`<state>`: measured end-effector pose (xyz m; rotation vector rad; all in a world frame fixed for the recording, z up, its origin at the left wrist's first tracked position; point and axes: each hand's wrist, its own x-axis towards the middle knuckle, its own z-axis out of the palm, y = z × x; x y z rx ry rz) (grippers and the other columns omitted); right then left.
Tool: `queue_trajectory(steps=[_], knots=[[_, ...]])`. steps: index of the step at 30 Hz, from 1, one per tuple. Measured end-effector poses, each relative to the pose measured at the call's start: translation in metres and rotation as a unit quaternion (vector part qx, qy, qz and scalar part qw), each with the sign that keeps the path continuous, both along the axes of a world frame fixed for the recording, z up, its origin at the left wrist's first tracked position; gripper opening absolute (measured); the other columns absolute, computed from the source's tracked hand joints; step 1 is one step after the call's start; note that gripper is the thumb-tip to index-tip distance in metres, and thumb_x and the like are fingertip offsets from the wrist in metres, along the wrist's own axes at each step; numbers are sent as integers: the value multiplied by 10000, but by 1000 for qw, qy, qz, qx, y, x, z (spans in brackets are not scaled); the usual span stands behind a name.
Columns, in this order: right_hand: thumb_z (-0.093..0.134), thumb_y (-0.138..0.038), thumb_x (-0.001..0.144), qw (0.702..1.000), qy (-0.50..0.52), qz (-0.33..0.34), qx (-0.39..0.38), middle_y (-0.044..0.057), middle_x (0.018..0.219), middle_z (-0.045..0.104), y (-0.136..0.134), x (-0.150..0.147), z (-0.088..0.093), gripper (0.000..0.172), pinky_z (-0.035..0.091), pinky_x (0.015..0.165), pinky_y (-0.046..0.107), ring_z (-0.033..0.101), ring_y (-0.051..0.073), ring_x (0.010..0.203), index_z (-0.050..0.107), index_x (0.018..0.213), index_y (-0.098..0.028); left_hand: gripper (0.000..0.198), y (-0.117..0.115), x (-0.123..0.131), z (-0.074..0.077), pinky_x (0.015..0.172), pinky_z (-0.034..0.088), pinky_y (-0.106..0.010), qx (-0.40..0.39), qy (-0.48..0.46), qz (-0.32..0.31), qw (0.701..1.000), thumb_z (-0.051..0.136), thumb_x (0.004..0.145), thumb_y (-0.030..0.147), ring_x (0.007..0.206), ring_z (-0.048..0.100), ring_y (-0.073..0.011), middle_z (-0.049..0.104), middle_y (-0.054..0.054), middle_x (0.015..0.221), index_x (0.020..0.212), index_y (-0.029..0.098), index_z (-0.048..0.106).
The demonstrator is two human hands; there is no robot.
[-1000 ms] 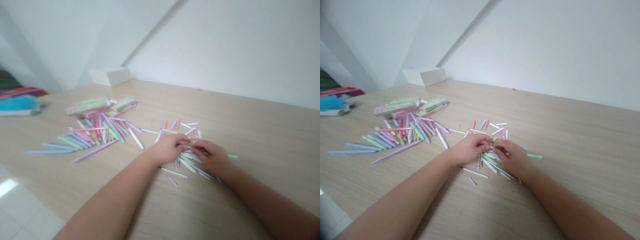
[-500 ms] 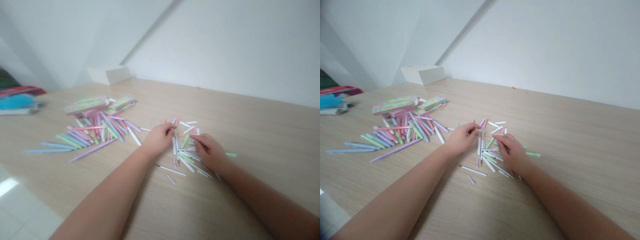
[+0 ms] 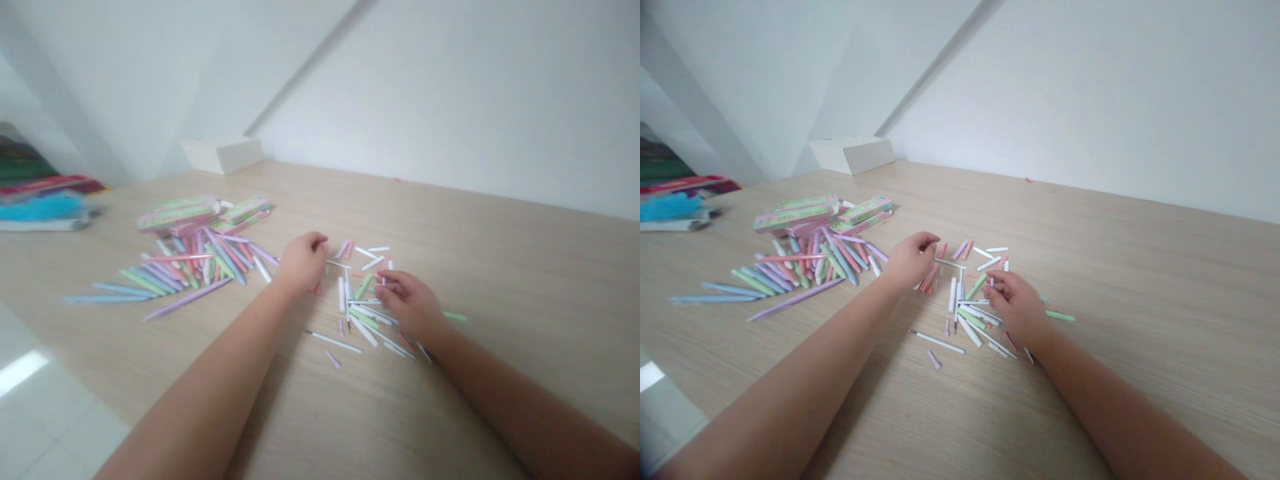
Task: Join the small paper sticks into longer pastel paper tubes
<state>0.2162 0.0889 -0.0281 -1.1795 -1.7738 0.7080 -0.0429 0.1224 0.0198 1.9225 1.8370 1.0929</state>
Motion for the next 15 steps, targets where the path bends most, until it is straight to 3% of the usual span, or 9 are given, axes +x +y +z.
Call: queue_trajectory(steps=[7, 10, 15], knots=[[697, -378, 886, 997, 58, 28, -41, 14, 754, 756, 2, -2, -1, 303, 647, 585, 340, 749, 209, 666, 689, 1159, -247, 368, 33, 21, 6, 986, 497, -332, -54, 156, -46, 985, 440, 956, 291, 1117, 661, -230, 727, -84, 1216, 1202, 236, 708], [687, -372, 896, 996, 57, 39, -49, 10, 750, 744, 2, -1, -2, 305, 650, 596, 339, 744, 205, 673, 683, 1175, -248, 349, 42, 36, 0, 964, 507, -379, -83, 195, -39, 977, 488, 940, 367, 1066, 670, -277, 734, -154, 1117, 1093, 184, 743], [661, -385, 918, 997, 57, 43, -29, 26, 824, 747, 3, 0, -5, 304, 650, 605, 336, 748, 211, 735, 681, 1199, -270, 341, 45, 51, -6, 997, 480, -428, -107, 250, -8, 962, 569, 891, 360, 1135, 625, -331, 684, -215, 1175, 1083, 132, 736]])
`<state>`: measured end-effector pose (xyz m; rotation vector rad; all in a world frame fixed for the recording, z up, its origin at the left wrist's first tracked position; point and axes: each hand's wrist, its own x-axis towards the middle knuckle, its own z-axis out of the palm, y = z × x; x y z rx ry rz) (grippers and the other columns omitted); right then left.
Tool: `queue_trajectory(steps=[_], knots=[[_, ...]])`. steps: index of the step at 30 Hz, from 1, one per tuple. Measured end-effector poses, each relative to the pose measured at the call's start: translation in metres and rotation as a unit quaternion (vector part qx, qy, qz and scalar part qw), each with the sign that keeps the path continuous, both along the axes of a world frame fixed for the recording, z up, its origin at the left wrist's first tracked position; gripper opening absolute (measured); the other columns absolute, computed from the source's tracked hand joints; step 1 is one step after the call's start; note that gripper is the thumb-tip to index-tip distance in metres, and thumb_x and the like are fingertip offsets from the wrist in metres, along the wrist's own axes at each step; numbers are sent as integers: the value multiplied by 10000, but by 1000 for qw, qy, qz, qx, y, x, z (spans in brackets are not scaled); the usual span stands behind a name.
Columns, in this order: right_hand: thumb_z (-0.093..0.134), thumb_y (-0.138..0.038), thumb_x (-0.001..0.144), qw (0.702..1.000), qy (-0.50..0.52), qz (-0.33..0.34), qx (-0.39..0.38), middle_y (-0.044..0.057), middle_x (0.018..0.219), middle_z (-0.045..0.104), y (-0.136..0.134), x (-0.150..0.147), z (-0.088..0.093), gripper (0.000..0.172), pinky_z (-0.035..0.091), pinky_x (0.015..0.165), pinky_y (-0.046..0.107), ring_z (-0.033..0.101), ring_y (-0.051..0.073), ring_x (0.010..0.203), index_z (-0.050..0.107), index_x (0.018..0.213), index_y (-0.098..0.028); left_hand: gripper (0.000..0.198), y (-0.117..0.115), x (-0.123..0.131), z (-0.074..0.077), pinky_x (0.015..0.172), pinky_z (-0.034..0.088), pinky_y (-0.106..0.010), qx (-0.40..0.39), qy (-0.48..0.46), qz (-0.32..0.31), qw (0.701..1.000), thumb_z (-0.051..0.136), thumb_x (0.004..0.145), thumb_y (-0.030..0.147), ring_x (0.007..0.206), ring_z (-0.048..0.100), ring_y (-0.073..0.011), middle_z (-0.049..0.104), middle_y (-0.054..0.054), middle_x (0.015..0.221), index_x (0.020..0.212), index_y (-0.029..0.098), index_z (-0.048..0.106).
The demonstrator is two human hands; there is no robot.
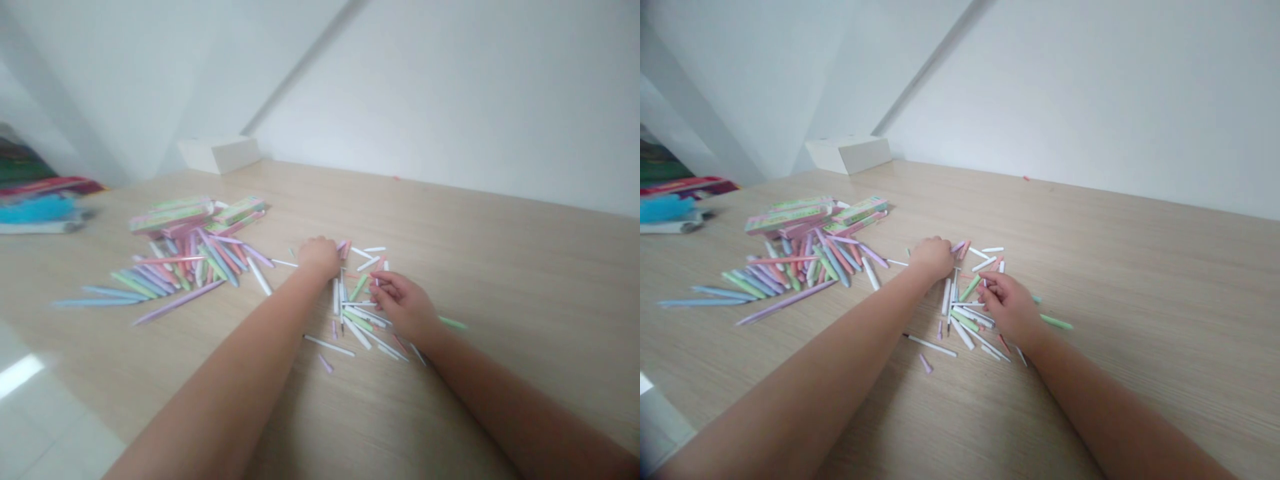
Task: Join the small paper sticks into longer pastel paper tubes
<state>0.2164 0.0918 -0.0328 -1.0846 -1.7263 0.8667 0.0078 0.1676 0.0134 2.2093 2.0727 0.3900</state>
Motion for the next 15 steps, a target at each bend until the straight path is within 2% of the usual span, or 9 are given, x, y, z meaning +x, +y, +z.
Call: queue_trajectory(steps=[5, 7, 9, 12, 14, 15], knots=[[642, -393, 937, 999, -18, -5, 31, 49, 944, 768, 1, 0, 1, 298, 636, 614, 319, 751, 204, 763, 694, 1204, -271, 305, -1, -7, 3, 1027, 449, -465, 15, 6, -1, 1000, 556, 908, 319, 1211, 574, -353, 671, -208, 1205, 1106, 149, 713], [647, -396, 936, 999, -16, -6, 31, 54, 966, 775, 1, -1, 2, 277, 637, 624, 323, 757, 208, 777, 699, 1176, -269, 319, -5, -13, 7, 975, 476, -450, 16, -11, -6, 1000, 487, 954, 318, 1143, 616, -337, 693, -201, 1160, 1127, 156, 700], [648, -398, 935, 999, -25, -9, 27, 51, 944, 777, 2, 0, 3, 240, 640, 634, 332, 756, 213, 780, 708, 1124, -263, 335, -14, -18, 11, 892, 508, -397, 9, -35, -24, 999, 422, 992, 329, 992, 674, -282, 732, -148, 1056, 1144, 198, 691], [636, -384, 943, 997, -60, -20, 43, 49, 935, 762, 1, 1, 4, 194, 639, 629, 343, 735, 208, 757, 724, 1067, -264, 243, -41, -24, 13, 844, 505, -306, -1, -89, -93, 992, 493, 975, 346, 852, 685, -191, 747, -31, 920, 1080, 264, 696], [625, -351, 951, 993, -92, -18, 78, 61, 990, 746, 0, 1, 7, 176, 637, 651, 351, 721, 212, 804, 732, 1063, -269, 165, -62, -27, 9, 819, 494, -288, -9, -192, -185, 964, 569, 931, 331, 833, 675, -173, 737, -12, 889, 989, 233, 689], [619, -330, 954, 989, -109, -15, 102, 67, 1021, 740, -1, 1, 8, 171, 635, 682, 360, 717, 218, 847, 736, 1063, -270, 153, -72, -29, 5, 752, 490, -278, -17, -228, -192, 954, 590, 913, 339, 802, 666, -169, 729, -8, 881, 969, 227, 678]])
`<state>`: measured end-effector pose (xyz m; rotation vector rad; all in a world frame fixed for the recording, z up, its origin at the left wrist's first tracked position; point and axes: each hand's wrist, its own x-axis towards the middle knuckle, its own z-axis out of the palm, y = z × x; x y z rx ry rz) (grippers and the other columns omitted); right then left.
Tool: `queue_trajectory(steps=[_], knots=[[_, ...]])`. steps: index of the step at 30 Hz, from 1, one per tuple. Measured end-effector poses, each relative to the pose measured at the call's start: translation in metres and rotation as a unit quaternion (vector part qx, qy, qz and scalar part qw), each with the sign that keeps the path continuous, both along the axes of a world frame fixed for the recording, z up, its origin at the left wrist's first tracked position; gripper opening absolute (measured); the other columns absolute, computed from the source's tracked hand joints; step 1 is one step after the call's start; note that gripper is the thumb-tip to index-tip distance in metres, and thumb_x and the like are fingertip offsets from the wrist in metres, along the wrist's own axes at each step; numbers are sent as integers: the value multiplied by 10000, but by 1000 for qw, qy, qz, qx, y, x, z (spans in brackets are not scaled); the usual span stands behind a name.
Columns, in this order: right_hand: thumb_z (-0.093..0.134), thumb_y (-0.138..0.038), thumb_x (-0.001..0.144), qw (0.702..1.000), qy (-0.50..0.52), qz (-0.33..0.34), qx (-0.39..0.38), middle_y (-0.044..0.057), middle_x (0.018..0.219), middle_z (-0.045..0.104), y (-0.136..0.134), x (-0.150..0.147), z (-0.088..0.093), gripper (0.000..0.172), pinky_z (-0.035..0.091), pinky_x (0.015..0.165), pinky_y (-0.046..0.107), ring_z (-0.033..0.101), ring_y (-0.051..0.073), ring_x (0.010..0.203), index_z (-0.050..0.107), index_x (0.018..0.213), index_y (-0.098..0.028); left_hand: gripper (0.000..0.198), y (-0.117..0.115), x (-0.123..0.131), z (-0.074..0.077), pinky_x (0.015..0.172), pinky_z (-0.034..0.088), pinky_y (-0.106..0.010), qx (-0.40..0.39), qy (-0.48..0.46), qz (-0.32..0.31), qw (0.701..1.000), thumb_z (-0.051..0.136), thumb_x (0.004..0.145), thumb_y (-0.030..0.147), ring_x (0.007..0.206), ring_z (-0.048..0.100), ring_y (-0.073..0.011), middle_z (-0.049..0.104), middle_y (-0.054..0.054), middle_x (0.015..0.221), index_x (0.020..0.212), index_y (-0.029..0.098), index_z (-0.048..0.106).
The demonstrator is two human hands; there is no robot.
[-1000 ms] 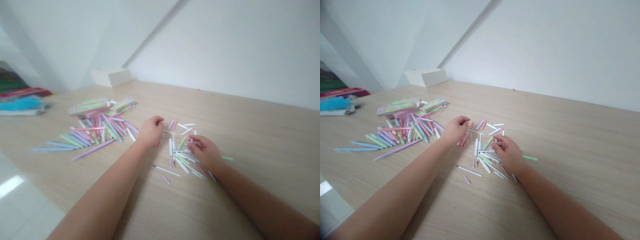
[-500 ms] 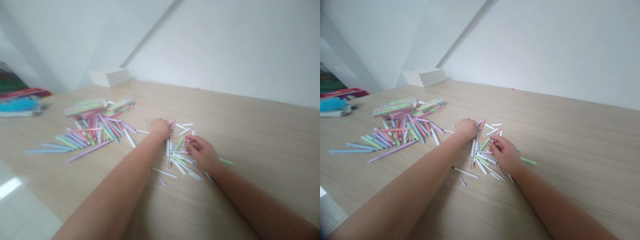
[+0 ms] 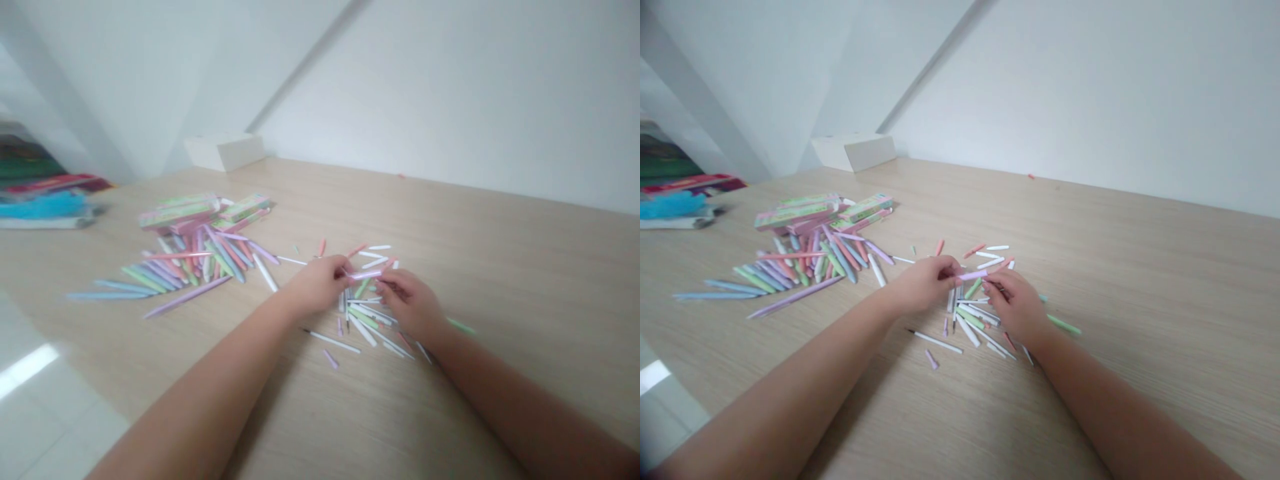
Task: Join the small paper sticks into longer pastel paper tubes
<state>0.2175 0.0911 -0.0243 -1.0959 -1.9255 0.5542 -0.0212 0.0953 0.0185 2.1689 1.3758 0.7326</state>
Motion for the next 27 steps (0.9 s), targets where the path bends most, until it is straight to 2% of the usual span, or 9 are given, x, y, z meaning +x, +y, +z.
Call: queue_trajectory(steps=[4, 9, 15, 27], knots=[[620, -294, 958, 996, -61, 0, 66, 58, 1051, 754, -4, -1, 6, 167, 597, 855, 409, 710, 234, 968, 754, 1055, -272, 131, -25, -11, -14, 684, 462, -273, -26, -26, 4, 999, 628, 873, 336, 774, 631, -172, 691, -3, 832, 924, 224, 675], [644, -286, 947, 992, -99, 8, 82, 43, 1100, 779, -8, -2, 10, 164, 557, 937, 405, 717, 238, 1034, 769, 1053, -277, 105, -22, -25, -16, 706, 448, -278, -10, -13, 11, 1000, 639, 856, 298, 794, 616, -175, 685, -11, 853, 904, 216, 685], [655, -249, 935, 986, -145, 31, 76, 20, 971, 796, -12, -4, 14, 129, 563, 794, 321, 736, 204, 895, 780, 957, -270, 94, -18, -31, -11, 713, 423, -278, 11, 1, 8, 1000, 632, 856, 256, 803, 607, -173, 689, -14, 871, 913, 211, 692], [673, -233, 919, 987, -137, 42, 77, 5, 868, 779, -11, -5, 11, 120, 527, 695, 273, 708, 165, 752, 784, 948, -268, 100, -19, -31, -8, 694, 400, -281, 26, 39, -2, 999, 634, 870, 295, 787, 601, -169, 685, 6, 861, 928, 241, 694]])
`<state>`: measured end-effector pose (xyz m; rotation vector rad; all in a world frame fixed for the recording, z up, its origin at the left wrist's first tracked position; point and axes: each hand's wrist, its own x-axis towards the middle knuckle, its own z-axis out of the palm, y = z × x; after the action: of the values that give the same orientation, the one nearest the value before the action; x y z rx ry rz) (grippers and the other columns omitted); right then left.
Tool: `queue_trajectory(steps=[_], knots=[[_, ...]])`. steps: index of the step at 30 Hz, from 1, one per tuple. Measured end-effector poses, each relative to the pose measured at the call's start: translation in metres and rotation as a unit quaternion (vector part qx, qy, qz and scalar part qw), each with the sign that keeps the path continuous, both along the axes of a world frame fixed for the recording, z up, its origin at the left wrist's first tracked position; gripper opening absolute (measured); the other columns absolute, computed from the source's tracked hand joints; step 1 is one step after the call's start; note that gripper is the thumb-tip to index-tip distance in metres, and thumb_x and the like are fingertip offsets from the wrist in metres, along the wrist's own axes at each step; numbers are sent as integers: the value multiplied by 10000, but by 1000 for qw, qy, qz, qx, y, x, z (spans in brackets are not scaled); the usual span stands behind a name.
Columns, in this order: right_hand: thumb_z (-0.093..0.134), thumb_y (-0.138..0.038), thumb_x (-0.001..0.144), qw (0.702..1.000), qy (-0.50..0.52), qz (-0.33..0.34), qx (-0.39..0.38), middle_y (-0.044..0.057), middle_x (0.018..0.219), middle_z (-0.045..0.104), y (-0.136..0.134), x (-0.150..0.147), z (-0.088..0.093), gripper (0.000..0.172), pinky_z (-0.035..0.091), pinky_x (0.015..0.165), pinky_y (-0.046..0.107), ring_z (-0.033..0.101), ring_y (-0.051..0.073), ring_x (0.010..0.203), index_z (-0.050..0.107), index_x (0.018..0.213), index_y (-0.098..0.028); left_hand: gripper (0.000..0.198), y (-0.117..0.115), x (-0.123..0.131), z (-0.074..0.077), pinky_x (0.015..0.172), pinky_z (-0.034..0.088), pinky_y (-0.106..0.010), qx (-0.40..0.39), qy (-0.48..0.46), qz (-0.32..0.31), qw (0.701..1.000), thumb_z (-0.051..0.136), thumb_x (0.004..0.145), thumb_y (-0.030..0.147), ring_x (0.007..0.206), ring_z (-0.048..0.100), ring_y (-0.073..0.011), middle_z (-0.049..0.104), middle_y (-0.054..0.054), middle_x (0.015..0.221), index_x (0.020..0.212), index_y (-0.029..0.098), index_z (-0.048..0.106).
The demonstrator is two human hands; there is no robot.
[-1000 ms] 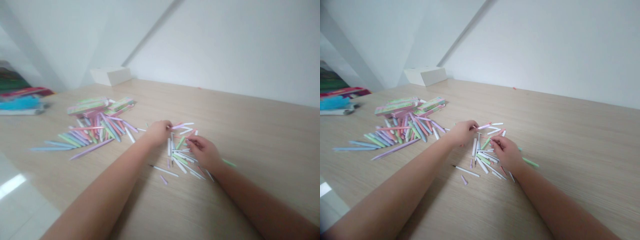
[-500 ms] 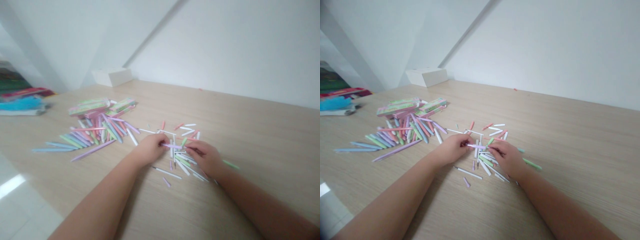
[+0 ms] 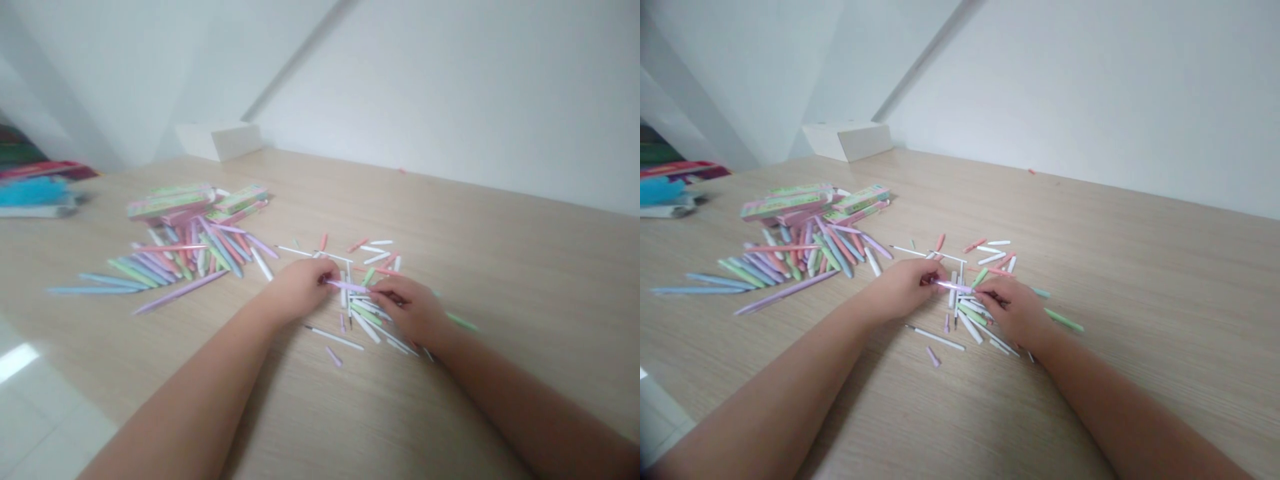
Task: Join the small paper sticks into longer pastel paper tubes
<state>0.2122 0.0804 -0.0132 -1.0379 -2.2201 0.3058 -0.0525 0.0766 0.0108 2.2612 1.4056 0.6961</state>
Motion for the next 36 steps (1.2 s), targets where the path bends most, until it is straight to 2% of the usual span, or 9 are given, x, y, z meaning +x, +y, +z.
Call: queue_trajectory(steps=[17, 26, 28, 32, 36], knots=[[696, -248, 904, 999, 5, -9, -48, -4, 856, 786, -2, -2, 2, 103, 513, 657, 272, 711, 162, 711, 790, 935, -278, 121, -1, 3, -3, 704, 423, -275, -11, -9, -22, 1000, 612, 874, 288, 786, 594, -166, 672, -2, 859, 942, 234, 696], [710, -295, 896, 996, 28, -25, -83, 6, 910, 801, -4, -1, 2, 130, 583, 672, 291, 751, 181, 741, 788, 999, -277, 148, -1, 3, -6, 704, 444, -275, -10, -5, -12, 1000, 613, 879, 332, 794, 623, -175, 695, -6, 873, 956, 239, 698], [699, -297, 901, 994, 44, -19, -95, 20, 982, 803, -4, -1, -1, 162, 612, 712, 302, 767, 190, 789, 779, 1040, -271, 173, 0, 3, -6, 721, 455, -278, -9, -4, -8, 1000, 612, 884, 339, 817, 634, -181, 714, -12, 907, 985, 242, 713], [683, -262, 906, 978, 153, 17, -141, 52, 1169, 775, -1, 1, -13, 316, 631, 900, 345, 763, 221, 1027, 706, 1221, -275, 258, -1, 2, -4, 768, 468, -289, -11, 1, -13, 1000, 599, 901, 342, 878, 657, -192, 749, -22, 999, 1099, 260, 742], [708, -282, 900, 964, 204, 21, -168, 68, 1165, 774, 1, 1, -20, 305, 619, 962, 398, 753, 240, 1065, 691, 1205, -282, 255, -2, 3, -1, 759, 463, -297, -21, 14, -15, 1000, 609, 899, 351, 853, 663, -192, 761, -17, 987, 1087, 268, 759]])
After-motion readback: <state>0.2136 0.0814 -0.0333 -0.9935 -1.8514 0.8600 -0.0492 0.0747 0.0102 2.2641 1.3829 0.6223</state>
